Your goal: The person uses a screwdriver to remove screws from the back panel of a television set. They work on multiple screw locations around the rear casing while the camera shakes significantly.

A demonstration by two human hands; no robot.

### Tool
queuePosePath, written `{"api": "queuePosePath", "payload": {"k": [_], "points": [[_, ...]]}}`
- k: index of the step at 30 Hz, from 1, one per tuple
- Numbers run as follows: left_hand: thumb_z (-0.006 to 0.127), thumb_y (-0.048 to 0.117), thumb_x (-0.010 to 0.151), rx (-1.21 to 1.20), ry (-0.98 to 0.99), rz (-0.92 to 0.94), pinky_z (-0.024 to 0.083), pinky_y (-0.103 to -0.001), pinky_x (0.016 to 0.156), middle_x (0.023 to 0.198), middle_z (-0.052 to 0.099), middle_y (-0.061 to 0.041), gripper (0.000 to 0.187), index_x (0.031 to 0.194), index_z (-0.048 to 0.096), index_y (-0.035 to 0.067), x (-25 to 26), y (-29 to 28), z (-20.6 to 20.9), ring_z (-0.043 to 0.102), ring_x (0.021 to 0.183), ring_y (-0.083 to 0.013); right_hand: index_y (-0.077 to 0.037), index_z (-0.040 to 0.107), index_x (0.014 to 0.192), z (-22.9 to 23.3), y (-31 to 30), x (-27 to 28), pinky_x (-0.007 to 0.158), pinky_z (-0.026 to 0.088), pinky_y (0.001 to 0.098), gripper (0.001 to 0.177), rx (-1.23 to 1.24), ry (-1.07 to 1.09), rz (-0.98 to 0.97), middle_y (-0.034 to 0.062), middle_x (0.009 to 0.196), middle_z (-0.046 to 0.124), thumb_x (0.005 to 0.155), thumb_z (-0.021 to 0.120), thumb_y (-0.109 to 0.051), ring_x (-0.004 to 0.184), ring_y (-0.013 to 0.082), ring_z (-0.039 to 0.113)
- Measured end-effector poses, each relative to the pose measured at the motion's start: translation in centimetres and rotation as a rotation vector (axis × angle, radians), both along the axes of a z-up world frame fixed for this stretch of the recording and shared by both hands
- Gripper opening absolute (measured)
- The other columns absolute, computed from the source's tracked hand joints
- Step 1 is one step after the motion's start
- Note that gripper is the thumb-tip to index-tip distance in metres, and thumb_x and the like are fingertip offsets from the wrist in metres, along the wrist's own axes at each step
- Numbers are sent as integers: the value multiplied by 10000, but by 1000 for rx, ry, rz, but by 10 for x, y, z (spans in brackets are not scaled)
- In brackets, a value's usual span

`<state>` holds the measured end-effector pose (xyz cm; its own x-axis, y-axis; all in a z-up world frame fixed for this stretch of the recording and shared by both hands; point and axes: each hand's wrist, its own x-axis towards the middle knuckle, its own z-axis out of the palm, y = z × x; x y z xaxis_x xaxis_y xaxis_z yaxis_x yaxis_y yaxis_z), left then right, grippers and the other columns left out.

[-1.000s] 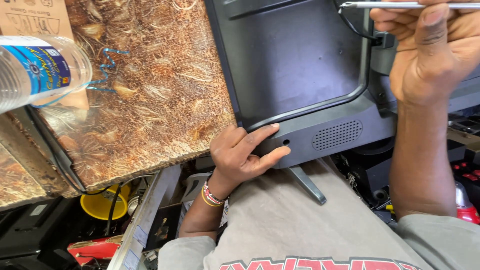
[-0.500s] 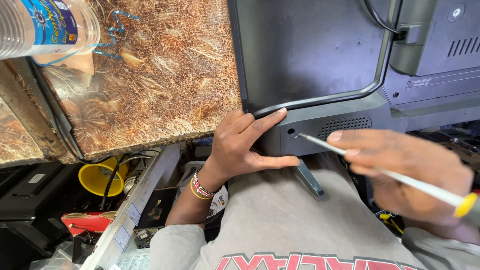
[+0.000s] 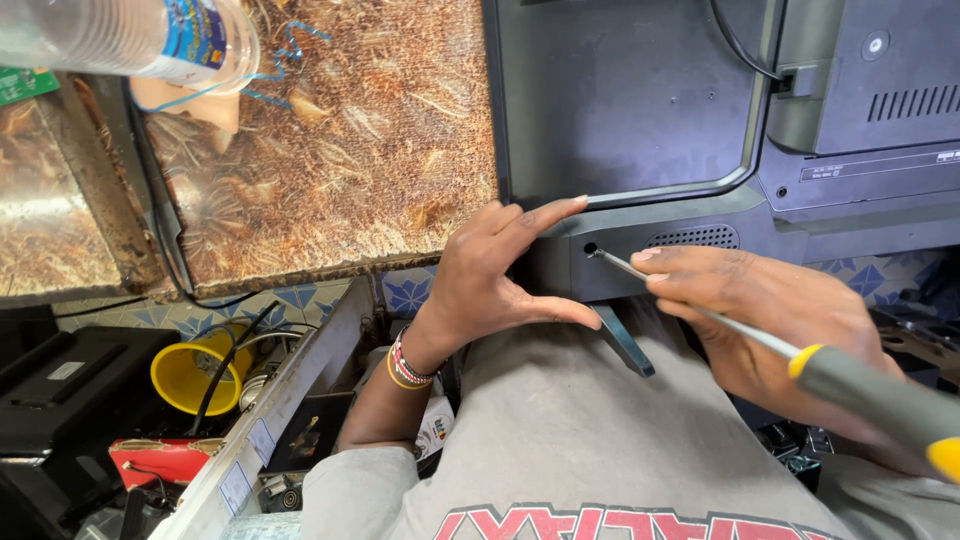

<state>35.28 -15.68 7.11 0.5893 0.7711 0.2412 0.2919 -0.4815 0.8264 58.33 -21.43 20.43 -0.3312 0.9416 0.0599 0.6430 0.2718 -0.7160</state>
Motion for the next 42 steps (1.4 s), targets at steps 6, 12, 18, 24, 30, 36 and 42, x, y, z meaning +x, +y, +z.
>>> {"api": "queuePosePath", "payload": {"k": [6, 12, 18, 24, 30, 36, 42], "points": [[907, 428, 857, 54, -117, 103, 364, -297, 671, 746, 313, 46, 501, 1279, 734, 221, 0, -13, -3, 356, 694, -157, 11, 705, 1032, -1, -16, -3, 878, 628, 311, 166, 21, 44, -160, 153, 1098, 768, 1005, 564, -74, 1040, 302, 797], [938, 336, 937, 278, -58, 179, 327, -332, 604, 716, 256, 38, 406, 1282, 742, 252, 6, -28, 2, 307, 648, -173, -6, 703, 1035, 0, -23, -6, 903, 633, 319, 136, 79, 46, -151, 156, 1097, 765, 1009, 577, -49, 1044, 296, 794], [877, 240, 992, 270, -65, 195, 353, -332, 604, 700, 320, 36, 309, 1271, 744, 239, 13, -29, 5, 333, 642, -175, -1, 690, 1023, 4, -26, -8, 876, 632, 320, 117, 140, 48, -155, 176, 1076, 767, 1008, 581, -40, 1022, 311, 799], [792, 235, 1008, 159, -237, 132, 335, -306, 627, 707, 282, 40, 244, 1245, 752, 191, 16, -32, 7, 310, 634, -159, 85, 630, 989, 2, -34, -4, 819, 676, 394, 101, 186, 159, -209, 258, 1003, 740, 972, 586, -4, 943, 369, 805], [823, 230, 982, 226, -284, 83, 307, -323, 604, 709, 254, 25, 262, 1225, 763, 153, 17, -34, 7, 289, 635, -169, 117, 601, 981, 3, -40, 1, 823, 706, 436, 108, 186, 216, -193, 305, 978, 722, 955, 565, 17, 926, 400, 807], [792, 347, 1000, 176, -171, 28, 387, -318, 640, 737, 271, 27, 432, 1360, 679, 138, 14, -28, 1, 338, 637, -158, 65, 652, 1046, 2, -41, 2, 879, 654, 358, 148, 100, 106, -189, 203, 1085, 750, 993, 574, -49, 1014, 338, 797], [851, 594, 802, 9, 75, 35, 416, -307, 701, 765, 297, 29, 910, 1512, 547, 114, -2, -28, -1, 363, 702, -146, -1, 656, 1118, 5, -32, -5, 1044, 591, 346, 145, -26, 72, -138, 167, 1220, 726, 1024, 547, 18, 1178, 304, 752]]}}
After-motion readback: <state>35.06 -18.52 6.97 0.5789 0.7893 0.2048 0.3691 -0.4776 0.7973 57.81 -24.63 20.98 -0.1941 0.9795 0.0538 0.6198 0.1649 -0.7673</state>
